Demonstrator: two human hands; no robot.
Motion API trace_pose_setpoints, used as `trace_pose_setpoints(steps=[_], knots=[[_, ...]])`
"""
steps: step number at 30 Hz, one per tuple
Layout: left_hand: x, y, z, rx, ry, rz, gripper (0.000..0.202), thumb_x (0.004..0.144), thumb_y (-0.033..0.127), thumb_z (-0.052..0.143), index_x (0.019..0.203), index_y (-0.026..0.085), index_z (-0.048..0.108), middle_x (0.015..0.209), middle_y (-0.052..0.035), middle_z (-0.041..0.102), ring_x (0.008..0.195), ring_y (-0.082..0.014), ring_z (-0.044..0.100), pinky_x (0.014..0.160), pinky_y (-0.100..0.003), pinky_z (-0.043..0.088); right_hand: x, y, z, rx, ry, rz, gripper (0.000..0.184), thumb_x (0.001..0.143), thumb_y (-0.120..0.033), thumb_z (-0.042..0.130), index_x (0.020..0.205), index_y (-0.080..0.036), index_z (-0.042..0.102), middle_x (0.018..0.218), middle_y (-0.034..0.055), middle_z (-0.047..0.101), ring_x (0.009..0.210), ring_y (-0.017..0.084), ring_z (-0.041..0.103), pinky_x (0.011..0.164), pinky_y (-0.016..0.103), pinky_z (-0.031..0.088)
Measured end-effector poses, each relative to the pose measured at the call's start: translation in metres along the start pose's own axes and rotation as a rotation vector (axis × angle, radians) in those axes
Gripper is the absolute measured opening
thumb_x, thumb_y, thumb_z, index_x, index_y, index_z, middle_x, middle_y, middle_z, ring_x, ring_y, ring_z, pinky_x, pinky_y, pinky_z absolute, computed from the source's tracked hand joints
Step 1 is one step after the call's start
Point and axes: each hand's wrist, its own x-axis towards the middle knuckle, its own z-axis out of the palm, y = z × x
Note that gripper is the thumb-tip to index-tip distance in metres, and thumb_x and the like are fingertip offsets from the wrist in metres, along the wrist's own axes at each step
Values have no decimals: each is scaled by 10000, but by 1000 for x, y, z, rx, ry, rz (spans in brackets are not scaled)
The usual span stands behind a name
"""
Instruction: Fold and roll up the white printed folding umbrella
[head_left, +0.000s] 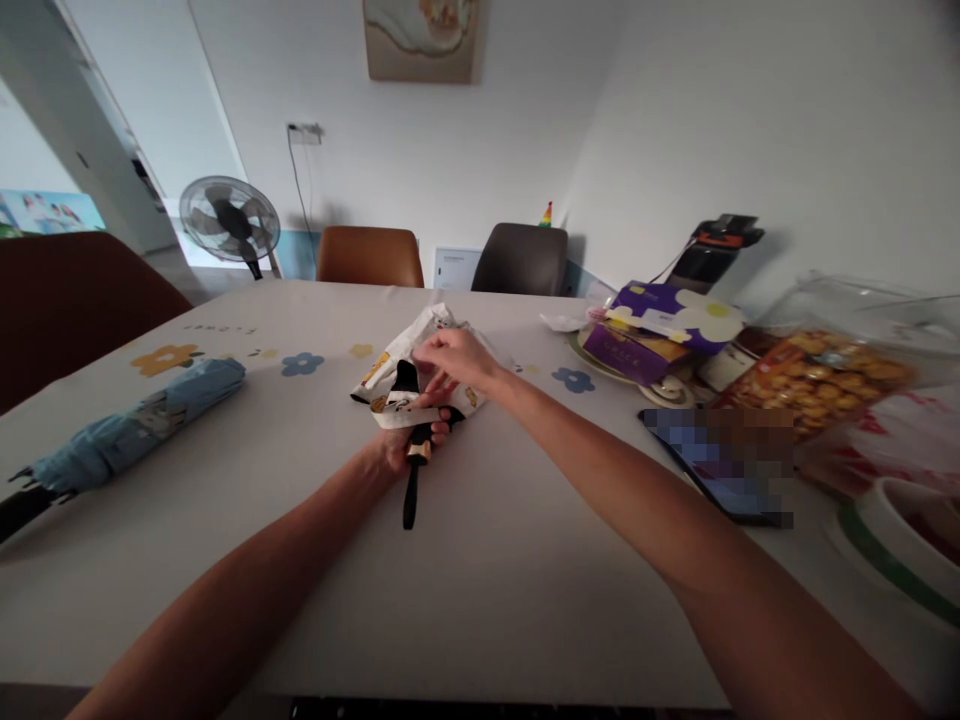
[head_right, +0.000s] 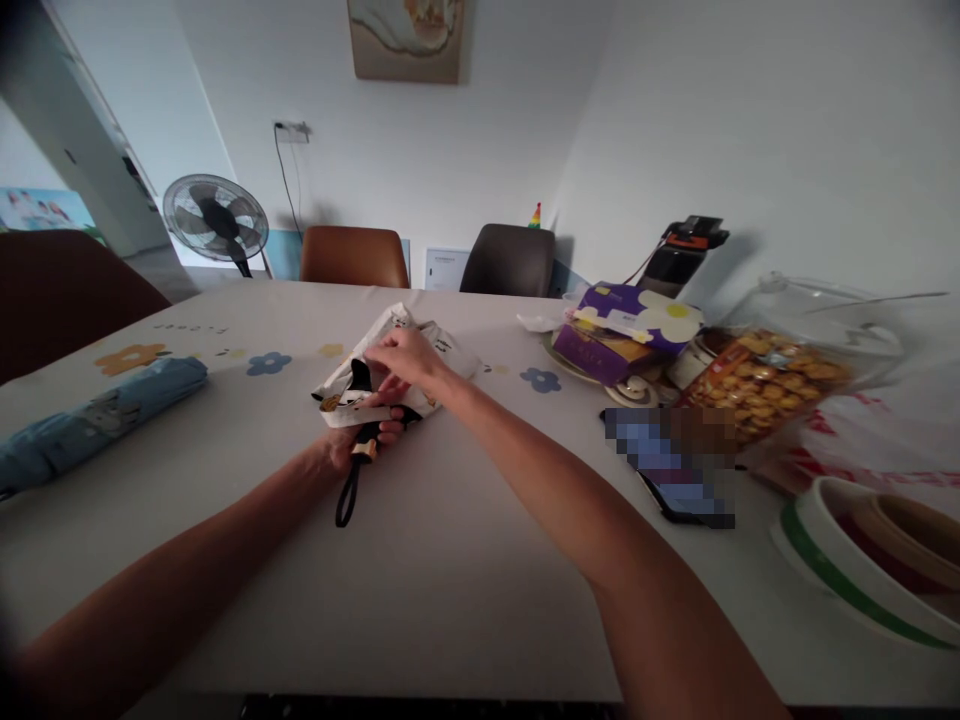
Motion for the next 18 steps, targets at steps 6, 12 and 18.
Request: trace_pose_setpoints(steps=[6, 12, 18], knots=[[2, -1, -5, -20, 11, -66, 71, 840, 169, 481, 775, 145, 466, 657, -18, 494, 427, -56, 428, 360, -157, 378, 23, -12, -41, -160, 358, 15, 129, 735, -273, 611, 769, -153, 579, 578, 11, 604, 355, 85, 494, 358, 201, 381], [6, -1, -11, 14, 8, -100, 76, 784, 171, 565, 776, 140, 497, 719, -51, 557, 459, -71, 470, 350, -168, 393, 42, -16, -44, -86, 163, 104, 121, 697, -180, 641, 638, -123, 552, 445, 3, 533, 273, 64, 406, 303, 186, 333], [6, -3, -8, 164, 35, -226, 184, 765, 288, 599, 724, 130, 514, 552, -5, 488, 383, -65, 432, 302, -155, 337, 79, -28, -36, 167, 492, 33, 46, 742, -114, 529, 715, -120, 566, 512, -1, 544, 345, 89, 493, 384, 212, 431]])
